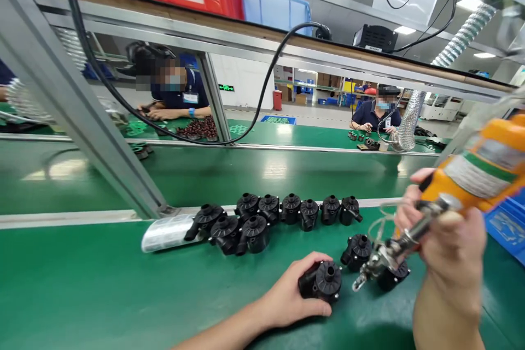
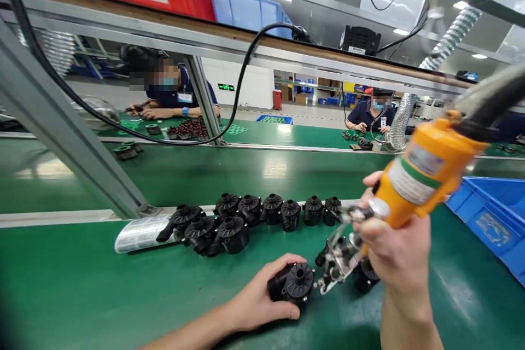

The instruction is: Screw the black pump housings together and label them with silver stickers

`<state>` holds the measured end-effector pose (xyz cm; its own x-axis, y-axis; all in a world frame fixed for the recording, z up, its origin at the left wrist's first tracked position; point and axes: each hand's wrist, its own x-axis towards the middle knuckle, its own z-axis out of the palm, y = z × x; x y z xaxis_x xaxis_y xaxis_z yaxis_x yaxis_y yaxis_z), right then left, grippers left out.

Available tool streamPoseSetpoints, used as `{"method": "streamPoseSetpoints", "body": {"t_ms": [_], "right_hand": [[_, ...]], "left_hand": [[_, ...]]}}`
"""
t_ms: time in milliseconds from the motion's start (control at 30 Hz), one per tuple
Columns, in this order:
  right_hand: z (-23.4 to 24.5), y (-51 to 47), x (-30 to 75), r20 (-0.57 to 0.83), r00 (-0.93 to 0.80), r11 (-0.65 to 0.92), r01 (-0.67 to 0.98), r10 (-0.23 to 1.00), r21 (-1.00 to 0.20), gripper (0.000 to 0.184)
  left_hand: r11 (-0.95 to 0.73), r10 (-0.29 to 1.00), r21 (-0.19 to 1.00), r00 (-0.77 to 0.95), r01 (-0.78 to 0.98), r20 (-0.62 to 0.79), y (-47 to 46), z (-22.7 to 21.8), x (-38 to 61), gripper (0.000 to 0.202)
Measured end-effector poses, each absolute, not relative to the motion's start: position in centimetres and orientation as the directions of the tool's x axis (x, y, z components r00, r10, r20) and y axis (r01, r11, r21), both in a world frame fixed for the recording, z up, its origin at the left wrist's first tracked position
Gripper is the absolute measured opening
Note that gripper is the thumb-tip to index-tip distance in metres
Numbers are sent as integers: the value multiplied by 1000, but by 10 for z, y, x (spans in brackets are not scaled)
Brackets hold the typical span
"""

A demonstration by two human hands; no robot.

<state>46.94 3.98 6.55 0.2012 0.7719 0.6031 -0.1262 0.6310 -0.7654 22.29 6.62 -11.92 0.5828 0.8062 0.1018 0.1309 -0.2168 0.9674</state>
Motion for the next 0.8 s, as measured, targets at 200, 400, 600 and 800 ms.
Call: {"method": "streamPoseSetpoints", "body": {"t_ms": [200, 400, 600, 800], "right_hand": [[74, 15, 468, 515, 168, 536, -391, 841, -748, 69], [62, 35, 419, 551, 145, 550, -453, 822, -701, 63], [55, 44, 413, 599, 134, 605, -328, 790, -725, 66], [59, 39, 394, 630, 72, 624, -263, 773, -736, 58]], "left_hand": [[-202, 786, 977, 608, 74, 116, 64, -125, 238, 71], [-282, 770, 959, 605, 35, 204, 61, -115, 242, 62], [-289, 752, 957, 618, -4, 230, 62, -117, 242, 59], [-330, 721, 942, 659, 57, 213, 62, -119, 239, 48]]}}
